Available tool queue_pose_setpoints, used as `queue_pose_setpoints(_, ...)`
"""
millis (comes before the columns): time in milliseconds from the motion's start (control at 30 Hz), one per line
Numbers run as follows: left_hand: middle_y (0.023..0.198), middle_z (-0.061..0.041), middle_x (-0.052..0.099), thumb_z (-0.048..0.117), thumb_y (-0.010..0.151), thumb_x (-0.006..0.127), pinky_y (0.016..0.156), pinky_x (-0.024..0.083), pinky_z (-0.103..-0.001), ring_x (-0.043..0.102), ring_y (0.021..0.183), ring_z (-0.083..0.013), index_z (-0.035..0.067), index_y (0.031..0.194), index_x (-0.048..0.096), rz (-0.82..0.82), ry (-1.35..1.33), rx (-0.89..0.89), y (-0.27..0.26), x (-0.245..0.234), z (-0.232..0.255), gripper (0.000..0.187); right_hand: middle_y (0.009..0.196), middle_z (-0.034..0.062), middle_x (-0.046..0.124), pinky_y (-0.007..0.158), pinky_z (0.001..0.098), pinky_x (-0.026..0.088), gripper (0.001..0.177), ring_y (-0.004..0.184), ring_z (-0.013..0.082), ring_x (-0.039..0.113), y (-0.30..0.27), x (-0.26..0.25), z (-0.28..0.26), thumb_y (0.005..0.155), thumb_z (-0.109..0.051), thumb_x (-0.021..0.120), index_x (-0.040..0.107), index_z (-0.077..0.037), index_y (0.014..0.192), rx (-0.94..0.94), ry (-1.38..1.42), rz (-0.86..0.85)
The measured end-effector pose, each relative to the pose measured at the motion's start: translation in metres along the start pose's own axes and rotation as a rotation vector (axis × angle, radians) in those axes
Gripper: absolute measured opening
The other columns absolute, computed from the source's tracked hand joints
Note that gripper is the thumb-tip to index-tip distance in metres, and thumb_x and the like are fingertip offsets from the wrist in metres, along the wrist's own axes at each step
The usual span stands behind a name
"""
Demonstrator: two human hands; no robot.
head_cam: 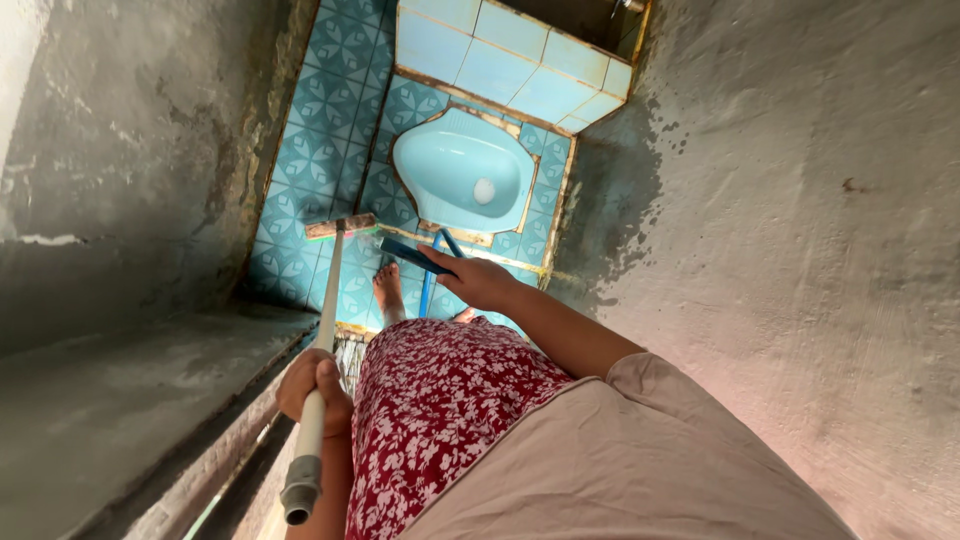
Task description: The person scrubs a squat toilet and the surrounding tiled floor using a long-handled brush and a water hose. They repeatedly spray water and scrub the surfaces to clean the area.
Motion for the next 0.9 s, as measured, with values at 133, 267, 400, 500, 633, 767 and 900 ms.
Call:
queue_pose_setpoints(133,0.065,-0.01,0.058,0.015,0.107,0.053,0.052,0.046,-0.031,0.056,0.055,-0.0175,0.004,0.068,0.052,0.022,0.058,0.011,-0.024,-0.012,-0.017,0.041,0.069,0.0084,0.055,0.065,0.0423,0.05,0.061,0.06,0.0214,0.059,-0.001,0.004,-0.008,0.109,-0.044,0.044,0.017,-0.048,0.164,0.019,-0.023,-0.063)
queue_pose_setpoints(267,0.064,-0.007,0.059,0.017,0.106,0.055,0.049,0.045,-0.029,0.054,0.053,-0.0142,0.008,0.067,0.051,0.04,0.134,-0.04,-0.052,-0.009,-0.033,0.04,0.073,0.0064,0.059,0.065,0.04,0.054,0.064,0.061,0.0215,0.061,-0.002,0.009,-0.019,0.107,-0.044,0.045,0.015,-0.05,0.163,0.012,-0.049,-0.11)
queue_pose_setpoints(400,0.063,-0.005,0.056,0.016,0.105,0.057,0.049,0.042,-0.028,0.051,0.053,-0.0121,0.011,0.067,0.048,0.104,0.045,-0.018,-0.054,-0.009,-0.038,0.039,0.083,0.0085,0.069,0.071,0.0429,0.053,0.067,0.068,0.0244,0.066,-0.008,0.01,-0.047,0.105,-0.036,0.049,0.018,-0.046,0.163,-0.21,-0.016,-0.064)
queue_pose_setpoints(500,0.071,-0.008,0.054,0.013,0.106,0.06,0.058,0.038,-0.031,0.049,0.061,-0.0157,0.007,0.073,0.051,0.062,0.06,-0.018,-0.031,0.0,-0.039,0.035,0.091,0.0087,0.072,0.073,0.0438,0.053,0.067,0.073,0.0258,0.068,-0.008,0.005,-0.07,0.104,-0.033,0.051,0.02,-0.043,0.163,-0.297,0.022,-0.066)
queue_pose_setpoints(633,0.081,-0.004,0.056,0.012,0.099,0.067,0.068,0.043,-0.031,0.049,0.074,-0.0165,0.004,0.086,0.056,0.125,0.1,-0.133,0.025,0.012,-0.069,0.019,0.09,0.0101,0.071,0.077,0.0423,0.054,0.065,0.078,0.0257,0.069,-0.012,-0.005,-0.092,0.106,-0.033,0.051,0.022,-0.04,0.164,-0.37,0.049,-0.034)
queue_pose_setpoints(767,0.092,-0.007,0.057,0.009,0.103,0.068,0.082,0.045,-0.033,0.053,0.087,-0.0176,0.002,0.095,0.057,0.121,0.098,-0.093,0.07,0.017,-0.117,0.015,0.087,0.0098,0.071,0.075,0.0412,0.053,0.066,0.073,0.0256,0.069,-0.004,-0.014,-0.101,0.105,-0.033,0.05,0.022,-0.04,0.164,-0.348,0.087,-0.049)
queue_pose_setpoints(900,0.089,-0.004,0.061,0.013,0.102,0.07,0.076,0.048,-0.032,0.055,0.082,-0.0155,0.002,0.096,0.059,0.206,0.039,-0.416,0.069,0.029,-0.201,0.017,0.097,0.0069,0.071,0.071,0.0412,0.053,0.066,0.07,0.0237,0.067,0.006,-0.023,-0.111,0.106,-0.033,0.051,0.021,-0.038,0.164,-0.405,0.114,0.029)
Point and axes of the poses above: each hand's wrist, its own y-axis towards the middle knuckle, its own x-axis out of the palm, z = x × y, the point moved 7 cm from there along y, towards the middle knuckle
